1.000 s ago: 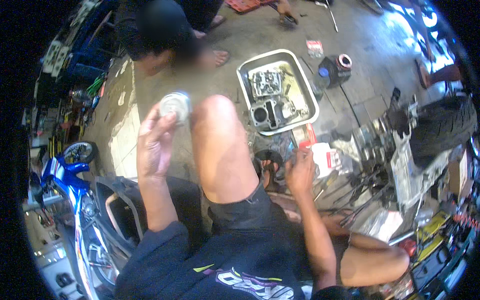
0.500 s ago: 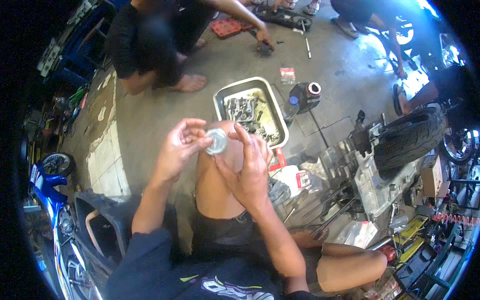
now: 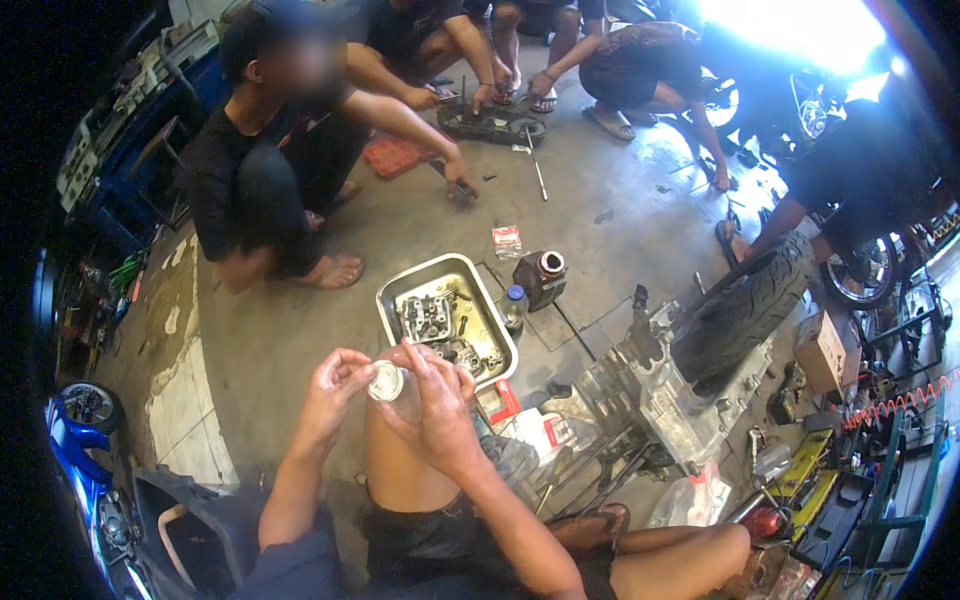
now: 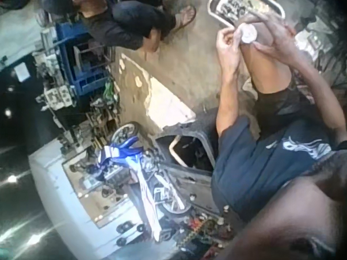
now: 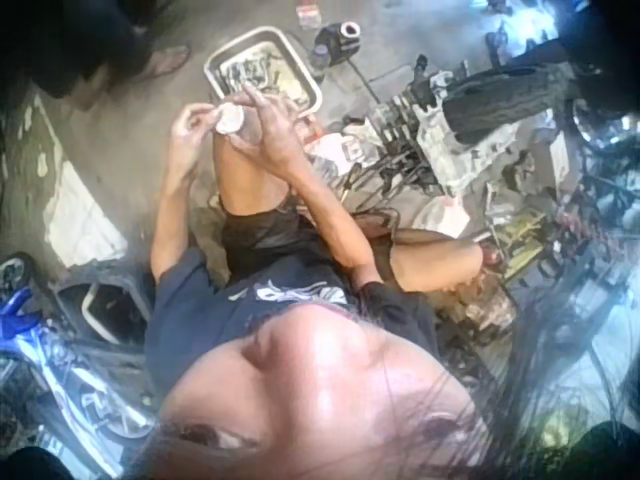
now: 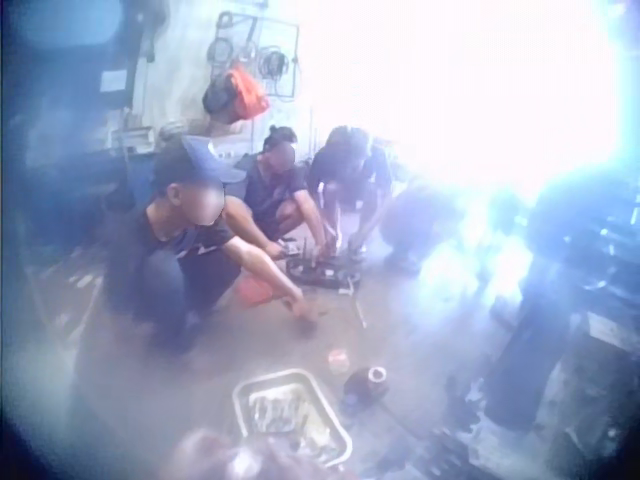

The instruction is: The person cleans a motorcycle piston by hand, removes a plastic bottle cap, and then prepares and fits a piston ring onto the piston.

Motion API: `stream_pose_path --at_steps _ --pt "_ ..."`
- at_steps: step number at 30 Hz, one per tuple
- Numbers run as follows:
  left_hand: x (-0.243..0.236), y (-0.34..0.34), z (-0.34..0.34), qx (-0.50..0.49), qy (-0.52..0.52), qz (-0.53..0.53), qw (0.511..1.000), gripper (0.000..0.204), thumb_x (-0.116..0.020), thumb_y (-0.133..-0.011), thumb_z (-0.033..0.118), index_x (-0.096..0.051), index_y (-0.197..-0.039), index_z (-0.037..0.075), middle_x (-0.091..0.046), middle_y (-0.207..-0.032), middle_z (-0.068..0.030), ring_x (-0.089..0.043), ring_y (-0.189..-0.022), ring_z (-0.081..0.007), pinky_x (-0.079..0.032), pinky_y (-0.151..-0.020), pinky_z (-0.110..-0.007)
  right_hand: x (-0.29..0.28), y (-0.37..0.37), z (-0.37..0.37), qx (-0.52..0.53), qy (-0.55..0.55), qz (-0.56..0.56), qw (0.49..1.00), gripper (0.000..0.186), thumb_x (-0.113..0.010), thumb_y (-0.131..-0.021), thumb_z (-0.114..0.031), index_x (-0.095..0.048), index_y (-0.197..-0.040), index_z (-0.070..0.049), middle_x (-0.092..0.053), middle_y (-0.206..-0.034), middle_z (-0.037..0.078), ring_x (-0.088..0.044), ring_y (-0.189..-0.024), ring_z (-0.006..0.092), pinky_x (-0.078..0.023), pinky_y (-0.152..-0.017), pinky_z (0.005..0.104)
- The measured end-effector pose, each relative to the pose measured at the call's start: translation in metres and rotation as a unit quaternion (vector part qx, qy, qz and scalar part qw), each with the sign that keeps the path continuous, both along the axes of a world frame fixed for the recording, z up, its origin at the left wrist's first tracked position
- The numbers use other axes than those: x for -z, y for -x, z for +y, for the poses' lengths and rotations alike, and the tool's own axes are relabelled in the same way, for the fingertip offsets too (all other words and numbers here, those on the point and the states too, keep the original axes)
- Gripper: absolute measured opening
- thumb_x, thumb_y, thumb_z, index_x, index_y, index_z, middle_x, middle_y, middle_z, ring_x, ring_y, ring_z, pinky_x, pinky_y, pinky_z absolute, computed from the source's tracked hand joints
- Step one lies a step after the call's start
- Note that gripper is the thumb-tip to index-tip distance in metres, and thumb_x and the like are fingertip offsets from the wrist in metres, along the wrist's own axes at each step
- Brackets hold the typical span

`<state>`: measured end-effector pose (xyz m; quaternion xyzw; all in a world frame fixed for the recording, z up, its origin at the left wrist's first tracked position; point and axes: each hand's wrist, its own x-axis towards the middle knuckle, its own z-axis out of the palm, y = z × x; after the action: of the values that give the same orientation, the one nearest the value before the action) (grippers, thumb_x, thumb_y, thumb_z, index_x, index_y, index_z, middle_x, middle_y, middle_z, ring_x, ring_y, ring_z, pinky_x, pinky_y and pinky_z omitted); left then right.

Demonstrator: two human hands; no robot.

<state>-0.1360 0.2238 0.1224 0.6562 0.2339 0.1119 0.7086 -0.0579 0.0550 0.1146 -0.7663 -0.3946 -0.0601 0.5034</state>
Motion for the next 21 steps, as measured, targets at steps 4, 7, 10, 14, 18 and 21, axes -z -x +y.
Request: stream_pose_path --at_steps 4,7,10,14,18,21 --pt "0.005 0.005 0.004 -0.001 -0.024 -0.006 1.000 0.018 -0.065 -0.097 0.017 -0.060 -0.107 0.003 -0.065 -0.096 -0.0038 -0.059 -0.085 -0.0097 -0.049 -0.077 -0.026 0.001 0.002 -0.005 0.006 0.010 0.013 1.000 0.090 -0.082 -0.071 -0.018 -0.039 -0.149 -0.005 -0.061 -0.126 0.004 -0.051 -0.126 0.0236 -0.029 -0.105 0.0417" --pt "0.003 0.005 0.003 -0.015 -0.031 0.006 0.999 0.017 -0.063 -0.097 0.018 -0.061 -0.106 0.003 -0.063 -0.096 -0.0026 -0.058 -0.088 -0.0110 -0.045 -0.082 -0.028 0.003 -0.001 -0.008 -0.004 0.014 0.023 1.000 0.089 -0.081 -0.073 -0.019 -0.037 -0.149 -0.005 -0.060 -0.128 0.006 -0.050 -0.127 0.0249 -0.028 -0.106 0.0427" --pt "0.001 0.006 0.001 -0.010 -0.020 -0.010 1.000 0.016 -0.062 -0.097 0.016 -0.061 -0.106 0.003 -0.063 -0.095 -0.0026 -0.057 -0.086 -0.0122 -0.045 -0.082 -0.029 0.005 -0.002 -0.010 -0.003 0.013 0.026 1.000 0.088 -0.080 -0.074 -0.021 -0.036 -0.149 -0.005 -0.060 -0.129 0.007 -0.050 -0.127 0.0261 -0.027 -0.107 0.0443" --pt "0.001 0.008 0.001 -0.001 -0.024 -0.012 1.000 0.018 -0.063 -0.096 0.017 -0.060 -0.108 0.003 -0.063 -0.097 -0.0032 -0.058 -0.087 -0.0129 -0.046 -0.083 -0.029 0.005 -0.003 -0.008 -0.007 0.010 0.035 0.999 0.089 -0.080 -0.075 -0.021 -0.036 -0.150 -0.005 -0.059 -0.129 0.008 -0.050 -0.127 0.0265 -0.027 -0.107 0.0446" --pt "-0.006 0.013 -0.002 0.013 -0.005 0.013 1.000 0.035 -0.076 -0.087 0.018 -0.058 -0.114 0.004 -0.063 -0.102 -0.0031 -0.058 -0.096 -0.0124 -0.046 -0.089 -0.029 0.004 -0.001 -0.003 -0.010 0.020 0.045 0.999 0.088 -0.081 -0.074 -0.022 -0.038 -0.149 -0.007 -0.059 -0.130 0.010 -0.050 -0.126 0.0277 -0.027 -0.108 0.0439" --pt "-0.009 0.011 -0.010 0.037 -0.111 -0.029 0.993 0.045 -0.082 -0.079 0.013 -0.058 -0.115 0.003 -0.063 -0.102 -0.0027 -0.056 -0.092 -0.0119 -0.047 -0.087 -0.028 0.019 0.001 0.002 0.010 0.017 0.040 0.999 0.086 -0.083 -0.073 -0.023 -0.041 -0.147 -0.008 -0.058 -0.131 0.011 -0.051 -0.125 0.0288 -0.027 -0.108 0.0440"
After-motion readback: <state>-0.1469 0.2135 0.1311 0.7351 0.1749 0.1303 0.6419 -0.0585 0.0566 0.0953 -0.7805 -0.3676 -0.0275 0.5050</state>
